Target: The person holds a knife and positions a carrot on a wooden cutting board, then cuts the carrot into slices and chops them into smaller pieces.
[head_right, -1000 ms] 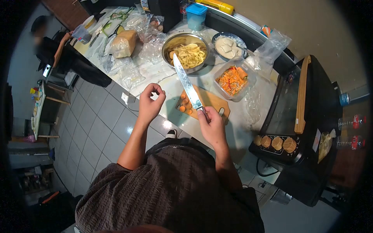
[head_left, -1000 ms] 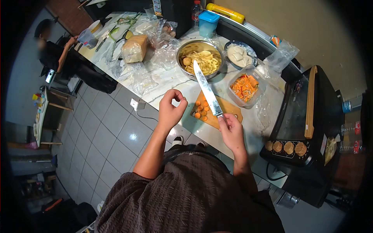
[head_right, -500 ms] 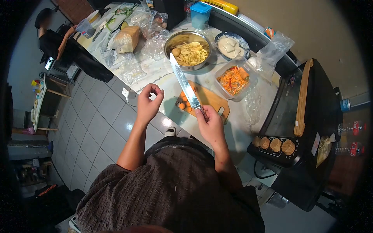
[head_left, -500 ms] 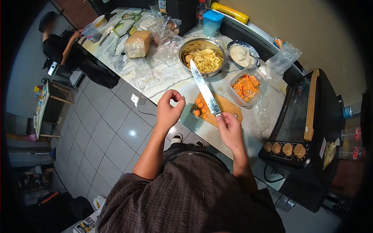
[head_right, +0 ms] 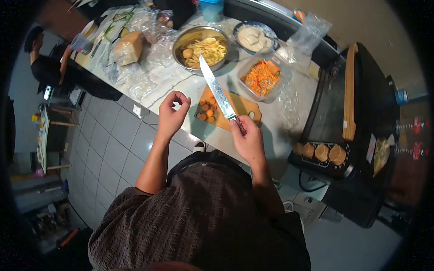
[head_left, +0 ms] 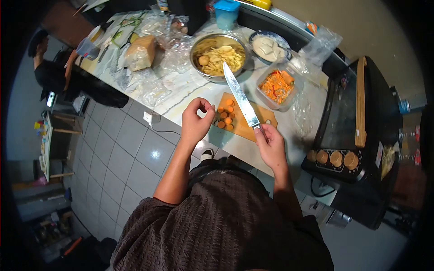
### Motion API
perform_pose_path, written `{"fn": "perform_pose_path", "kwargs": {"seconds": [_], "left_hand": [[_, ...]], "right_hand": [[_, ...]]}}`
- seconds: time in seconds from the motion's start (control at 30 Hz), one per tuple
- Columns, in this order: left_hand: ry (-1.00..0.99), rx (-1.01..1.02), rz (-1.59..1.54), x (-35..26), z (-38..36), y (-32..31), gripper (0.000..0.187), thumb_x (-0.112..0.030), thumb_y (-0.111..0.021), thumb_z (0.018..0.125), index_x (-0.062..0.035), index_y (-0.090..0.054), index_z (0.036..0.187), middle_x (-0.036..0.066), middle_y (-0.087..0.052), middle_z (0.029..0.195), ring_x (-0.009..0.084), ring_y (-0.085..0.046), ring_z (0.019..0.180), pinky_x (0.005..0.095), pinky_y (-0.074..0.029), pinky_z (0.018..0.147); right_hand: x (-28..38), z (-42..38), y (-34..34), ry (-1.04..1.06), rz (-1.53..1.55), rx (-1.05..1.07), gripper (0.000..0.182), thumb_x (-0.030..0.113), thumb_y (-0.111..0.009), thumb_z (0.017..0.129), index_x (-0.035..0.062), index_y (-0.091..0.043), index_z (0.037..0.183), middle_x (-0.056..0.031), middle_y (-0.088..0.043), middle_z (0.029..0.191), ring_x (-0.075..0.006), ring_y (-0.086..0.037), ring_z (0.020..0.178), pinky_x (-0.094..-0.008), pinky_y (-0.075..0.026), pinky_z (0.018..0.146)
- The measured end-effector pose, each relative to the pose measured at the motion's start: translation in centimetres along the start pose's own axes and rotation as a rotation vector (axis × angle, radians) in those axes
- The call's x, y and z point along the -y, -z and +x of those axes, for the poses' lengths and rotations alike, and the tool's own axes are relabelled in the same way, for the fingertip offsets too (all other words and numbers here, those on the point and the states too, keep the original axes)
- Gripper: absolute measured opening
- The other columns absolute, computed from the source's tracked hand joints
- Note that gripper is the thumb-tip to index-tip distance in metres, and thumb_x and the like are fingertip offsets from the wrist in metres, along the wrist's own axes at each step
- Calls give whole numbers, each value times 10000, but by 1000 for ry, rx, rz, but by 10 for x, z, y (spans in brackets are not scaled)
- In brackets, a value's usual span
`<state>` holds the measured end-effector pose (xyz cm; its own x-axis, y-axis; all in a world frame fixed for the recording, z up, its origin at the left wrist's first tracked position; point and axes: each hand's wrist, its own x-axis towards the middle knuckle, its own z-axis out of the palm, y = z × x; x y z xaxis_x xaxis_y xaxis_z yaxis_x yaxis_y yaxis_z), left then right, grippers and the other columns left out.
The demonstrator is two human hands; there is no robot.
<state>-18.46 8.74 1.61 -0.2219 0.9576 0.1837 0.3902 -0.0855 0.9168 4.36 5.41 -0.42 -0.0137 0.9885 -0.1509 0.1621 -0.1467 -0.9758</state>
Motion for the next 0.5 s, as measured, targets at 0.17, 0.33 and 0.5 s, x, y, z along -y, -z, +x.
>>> {"fn": "perform_pose_path", "kwargs": {"seconds": [0.17, 0.33, 0.5], "left_hand": [[-4, 150, -24, 3, 9, -24, 143, -99, -652, 805, 3, -557, 777, 49, -558, 725, 140, -514, 712, 268, -447, 662], [48, 296, 58, 9, 17, -44, 151, -130, -674, 799, -3, -614, 852, 83, -609, 759, 189, -589, 717, 299, -475, 671], [-85, 274, 430, 47, 29, -50, 236, -190, -686, 804, -70, -661, 1006, 101, -665, 879, 256, -633, 811, 363, -490, 660]], "right_hand": [[-8, -11, 19, -10, -76, -89, 159, 124, -588, 940, -14, -579, 1018, 6, -599, 760, -38, -512, 642, -208, -412, 576], [-13, -26, 27, -98, -45, -196, 166, 136, -591, 941, -13, -579, 1012, 5, -602, 760, -39, -501, 630, -209, -403, 573], [-16, -35, 28, -105, -28, -264, 183, 153, -624, 916, -19, -596, 974, 24, -546, 633, -17, -412, 575, -223, -335, 509]]}}
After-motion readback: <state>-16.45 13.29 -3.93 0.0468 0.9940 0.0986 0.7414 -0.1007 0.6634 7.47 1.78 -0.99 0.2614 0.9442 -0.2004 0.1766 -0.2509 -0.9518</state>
